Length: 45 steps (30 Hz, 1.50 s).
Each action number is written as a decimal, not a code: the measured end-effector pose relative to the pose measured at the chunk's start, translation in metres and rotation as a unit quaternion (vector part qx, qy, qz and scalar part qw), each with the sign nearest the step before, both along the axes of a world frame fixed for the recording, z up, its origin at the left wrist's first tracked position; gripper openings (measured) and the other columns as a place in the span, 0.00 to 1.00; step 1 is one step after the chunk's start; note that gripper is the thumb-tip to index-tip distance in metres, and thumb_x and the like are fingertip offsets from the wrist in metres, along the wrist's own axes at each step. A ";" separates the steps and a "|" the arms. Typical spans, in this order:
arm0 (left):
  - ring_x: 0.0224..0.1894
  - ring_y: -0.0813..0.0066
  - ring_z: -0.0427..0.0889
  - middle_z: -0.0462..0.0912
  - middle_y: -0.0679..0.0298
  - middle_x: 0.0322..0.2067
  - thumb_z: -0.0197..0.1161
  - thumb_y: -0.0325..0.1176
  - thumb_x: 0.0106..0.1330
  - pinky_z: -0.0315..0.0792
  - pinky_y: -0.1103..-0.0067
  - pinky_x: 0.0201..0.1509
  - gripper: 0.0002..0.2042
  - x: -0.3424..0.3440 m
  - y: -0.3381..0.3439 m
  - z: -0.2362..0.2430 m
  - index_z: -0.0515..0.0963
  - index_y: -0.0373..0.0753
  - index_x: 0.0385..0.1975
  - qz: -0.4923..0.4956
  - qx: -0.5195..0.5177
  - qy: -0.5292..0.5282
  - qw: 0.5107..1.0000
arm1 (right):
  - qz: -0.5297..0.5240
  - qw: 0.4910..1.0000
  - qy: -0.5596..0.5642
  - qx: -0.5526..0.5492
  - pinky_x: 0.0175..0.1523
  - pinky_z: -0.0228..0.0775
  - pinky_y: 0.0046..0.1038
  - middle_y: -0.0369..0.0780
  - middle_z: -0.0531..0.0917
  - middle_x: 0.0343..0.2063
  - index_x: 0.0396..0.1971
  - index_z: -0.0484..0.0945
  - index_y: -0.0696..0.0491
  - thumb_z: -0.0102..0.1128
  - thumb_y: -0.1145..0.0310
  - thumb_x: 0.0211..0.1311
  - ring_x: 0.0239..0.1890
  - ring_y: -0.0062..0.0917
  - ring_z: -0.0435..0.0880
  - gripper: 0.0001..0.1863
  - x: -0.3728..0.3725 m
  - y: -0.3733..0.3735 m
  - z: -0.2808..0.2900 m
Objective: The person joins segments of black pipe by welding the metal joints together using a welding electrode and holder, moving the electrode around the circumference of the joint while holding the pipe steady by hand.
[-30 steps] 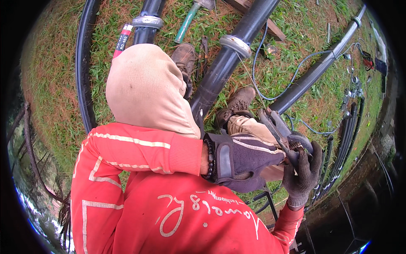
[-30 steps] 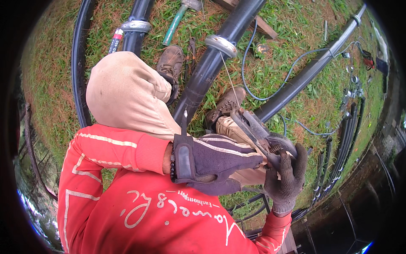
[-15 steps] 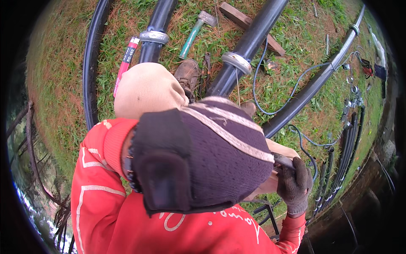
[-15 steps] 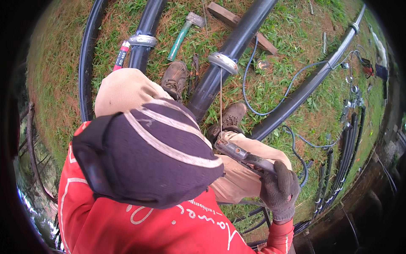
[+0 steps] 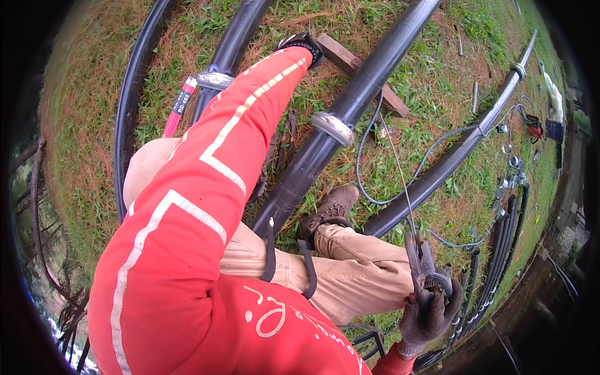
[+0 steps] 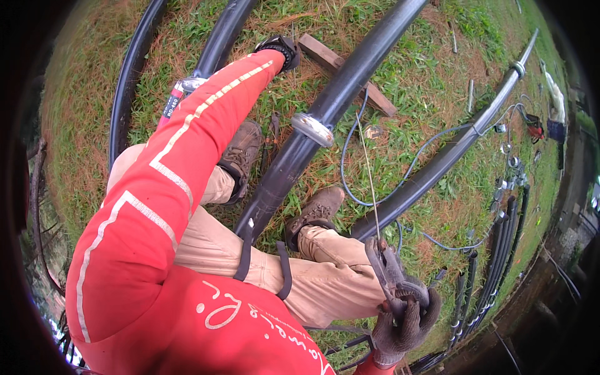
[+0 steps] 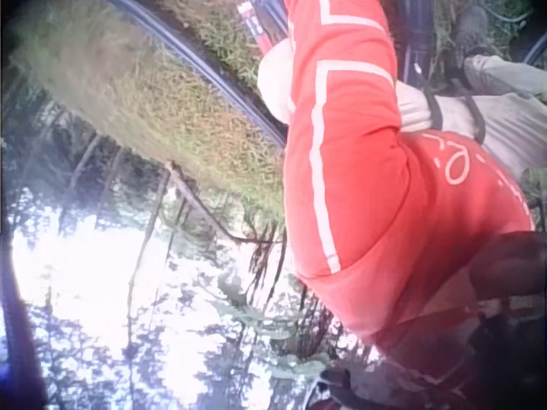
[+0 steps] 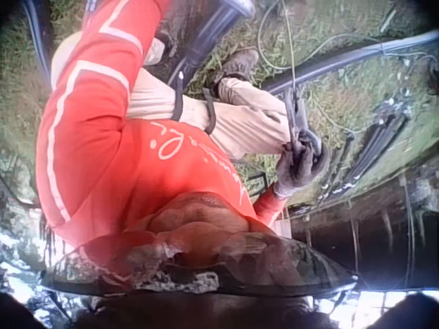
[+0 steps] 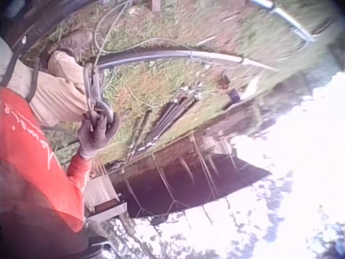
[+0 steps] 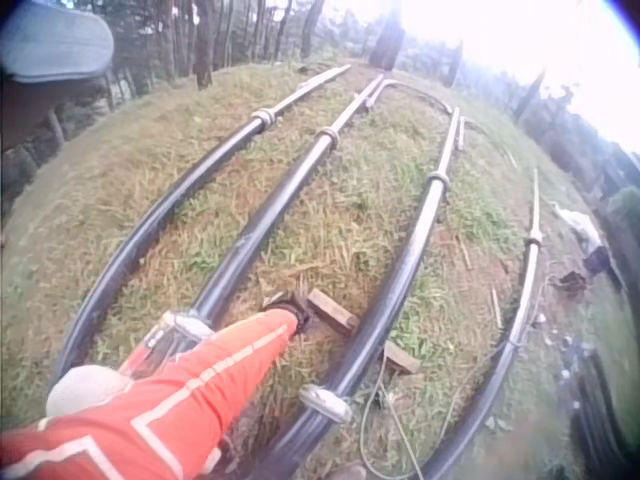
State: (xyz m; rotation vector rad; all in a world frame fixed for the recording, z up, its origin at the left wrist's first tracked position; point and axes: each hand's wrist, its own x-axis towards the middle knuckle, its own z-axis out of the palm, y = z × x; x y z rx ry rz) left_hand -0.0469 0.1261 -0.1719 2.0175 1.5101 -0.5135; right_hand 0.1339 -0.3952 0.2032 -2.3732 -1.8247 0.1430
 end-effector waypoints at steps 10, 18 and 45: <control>0.56 0.49 0.89 0.92 0.48 0.48 0.68 0.45 0.66 0.81 0.59 0.61 0.16 -0.019 -0.034 -0.084 0.93 0.40 0.42 0.248 0.112 -0.085 0.959 | 0.029 0.996 0.089 0.015 0.56 0.86 0.47 0.60 0.67 0.72 0.75 0.75 0.47 0.74 0.69 0.74 0.59 0.53 0.85 0.31 0.010 0.011 -0.015; 0.48 0.50 0.92 0.91 0.50 0.44 0.60 0.38 0.75 0.82 0.58 0.50 0.13 -0.027 -0.101 -0.119 0.90 0.41 0.42 0.315 0.111 -0.202 0.921 | 0.038 0.999 -0.008 0.026 0.61 0.80 0.48 0.61 0.70 0.73 0.69 0.75 0.49 0.77 0.61 0.69 0.64 0.52 0.82 0.31 0.023 0.031 -0.035; 0.23 0.79 0.86 0.87 0.65 0.37 0.64 0.33 0.72 0.81 0.79 0.28 0.25 -0.122 -0.376 0.117 0.77 0.40 0.70 0.607 -0.302 -0.438 0.590 | 0.314 0.948 0.024 -0.055 0.57 0.85 0.44 0.63 0.71 0.74 0.69 0.81 0.48 0.76 0.75 0.61 0.59 0.54 0.88 0.34 -0.009 0.147 0.016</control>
